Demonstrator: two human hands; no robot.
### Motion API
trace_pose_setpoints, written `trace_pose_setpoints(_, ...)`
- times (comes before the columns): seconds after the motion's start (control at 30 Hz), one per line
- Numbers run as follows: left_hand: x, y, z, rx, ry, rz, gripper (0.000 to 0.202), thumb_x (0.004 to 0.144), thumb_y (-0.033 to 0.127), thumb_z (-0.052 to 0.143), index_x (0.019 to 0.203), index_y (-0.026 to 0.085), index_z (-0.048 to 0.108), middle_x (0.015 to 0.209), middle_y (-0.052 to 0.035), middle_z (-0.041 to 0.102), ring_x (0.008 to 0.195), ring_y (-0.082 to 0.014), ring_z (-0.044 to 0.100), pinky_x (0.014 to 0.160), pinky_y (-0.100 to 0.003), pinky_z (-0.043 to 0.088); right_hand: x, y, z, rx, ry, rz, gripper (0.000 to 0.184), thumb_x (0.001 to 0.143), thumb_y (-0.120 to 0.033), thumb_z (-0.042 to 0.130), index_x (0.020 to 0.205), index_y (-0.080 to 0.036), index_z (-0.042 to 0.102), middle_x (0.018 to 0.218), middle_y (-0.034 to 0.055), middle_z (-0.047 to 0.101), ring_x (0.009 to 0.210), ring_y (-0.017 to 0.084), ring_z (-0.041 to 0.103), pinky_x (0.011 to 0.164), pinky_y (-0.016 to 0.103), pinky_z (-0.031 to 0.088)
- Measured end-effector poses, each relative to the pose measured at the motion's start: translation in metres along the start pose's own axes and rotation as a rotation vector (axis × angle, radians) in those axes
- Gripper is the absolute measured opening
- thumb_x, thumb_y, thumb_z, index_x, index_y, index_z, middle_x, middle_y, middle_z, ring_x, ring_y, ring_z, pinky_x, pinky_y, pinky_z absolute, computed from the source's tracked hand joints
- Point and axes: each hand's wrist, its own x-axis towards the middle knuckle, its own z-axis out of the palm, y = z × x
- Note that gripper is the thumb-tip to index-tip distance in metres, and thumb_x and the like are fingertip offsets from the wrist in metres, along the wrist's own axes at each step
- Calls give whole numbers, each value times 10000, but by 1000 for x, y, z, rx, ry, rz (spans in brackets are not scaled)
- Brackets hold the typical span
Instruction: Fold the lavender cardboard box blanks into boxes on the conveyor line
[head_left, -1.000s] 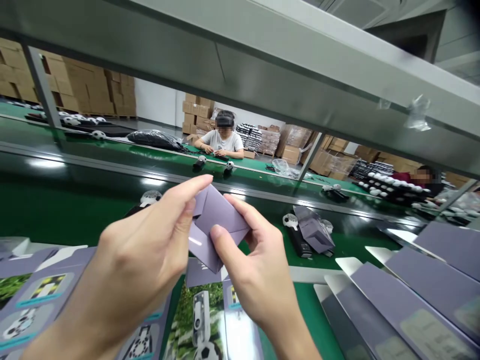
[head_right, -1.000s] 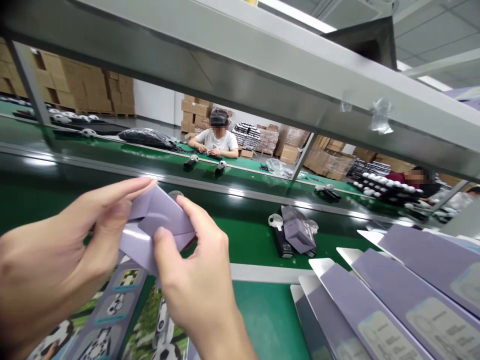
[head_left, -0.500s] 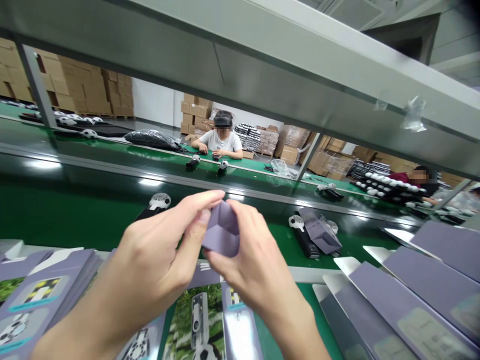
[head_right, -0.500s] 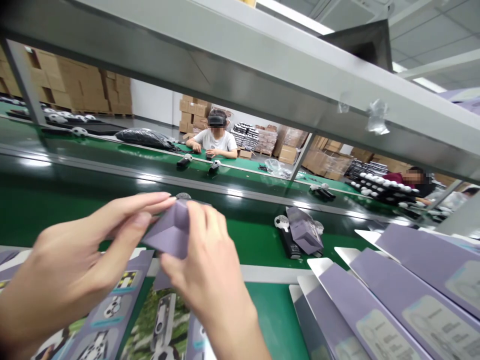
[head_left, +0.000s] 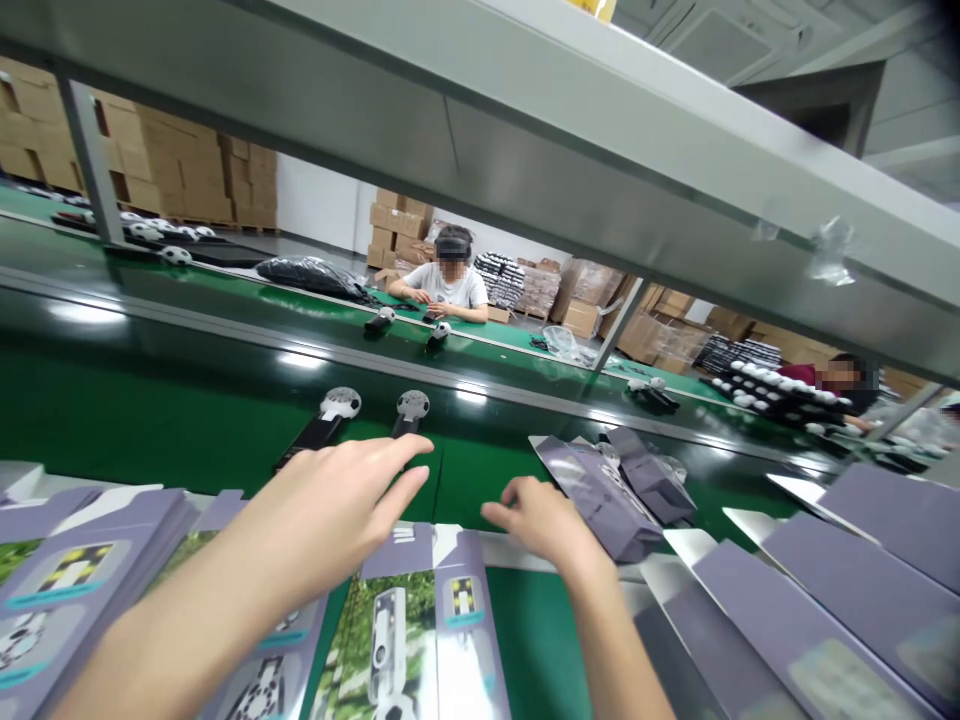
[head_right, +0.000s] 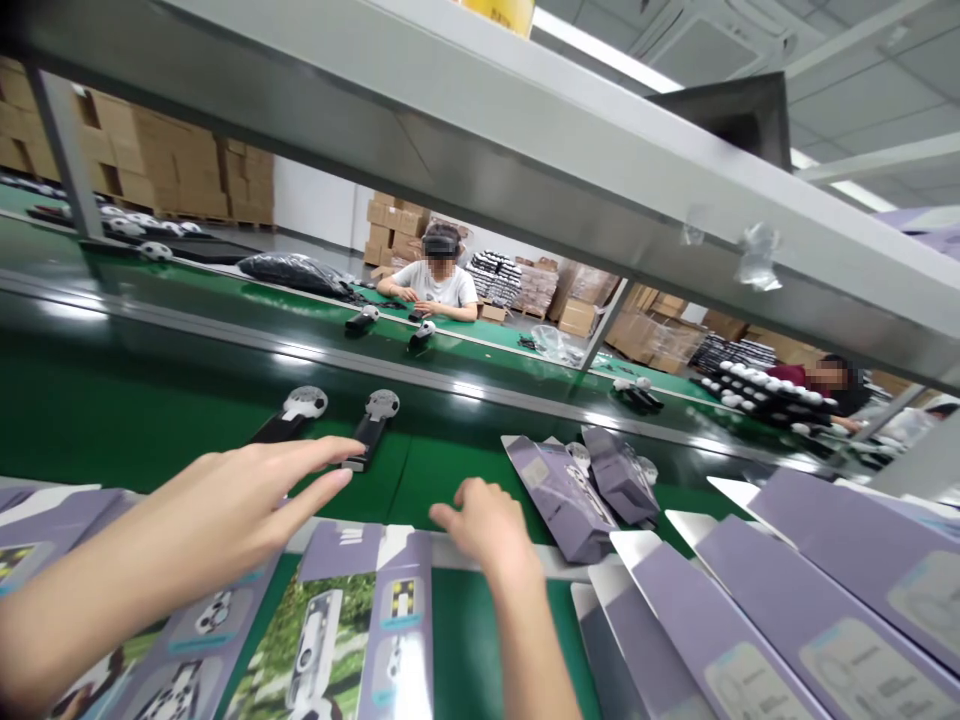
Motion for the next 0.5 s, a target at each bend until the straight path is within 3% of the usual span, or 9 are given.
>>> trace_pose_setpoints(0.07, 0, 2, 0, -17, -8, -1, 563, 909, 530, 194, 1295, 340, 557, 1335, 16, 617, 1190, -343, 612, 949, -607, 505, 3, -17, 15, -48, -107, -10, 469, 823, -552, 638, 1008, -126, 706, 1087, 172, 698, 1085, 379, 635, 926, 465, 498)
trace_pose_setpoints(0.17, -1, 3, -1, -27, -7, -2, 583, 901, 547, 199, 1314, 342, 555, 1334, 17, 617, 1198, -335, 609, 966, -592, 505, 7, -29, 29, -124, -197, 32, 617, 745, -596, 714, 1105, -96, 687, 1185, 211, 662, 1139, 374, 618, 956, 434, 490)
trace_pose_setpoints(0.3, -1, -3, 1, -16, 29, -10, 591, 911, 530, 208, 1326, 294, 557, 1342, -23, 612, 1197, -343, 609, 964, -591, 513, 7, -24, 28, -93, -116, 21, 345, 756, -416, 739, 935, -123, 705, 1069, 196, 698, 1058, 368, 646, 865, 415, 489)
trace_pose_setpoints(0.4, -4, -5, 0, -17, 32, -43, 552, 944, 473, 211, 1345, 277, 537, 1346, -43, 608, 1206, -349, 604, 973, -612, 499, 5, -21, 19, 235, 39, -131, 161, 806, -303, 636, 739, -160, 606, 846, 121, 702, 869, 302, 658, 720, 355, 451)
trace_pose_setpoints(0.5, -11, 1, -3, -68, 50, -134, 599, 949, 449, 288, 1494, 207, 351, 1451, -117, 502, 1235, -375, 578, 999, -609, 483, -6, -23, 5, 772, 259, -250, 302, 872, -451, 535, 736, -181, 528, 674, 33, 617, 645, 183, 582, 584, 268, 398)
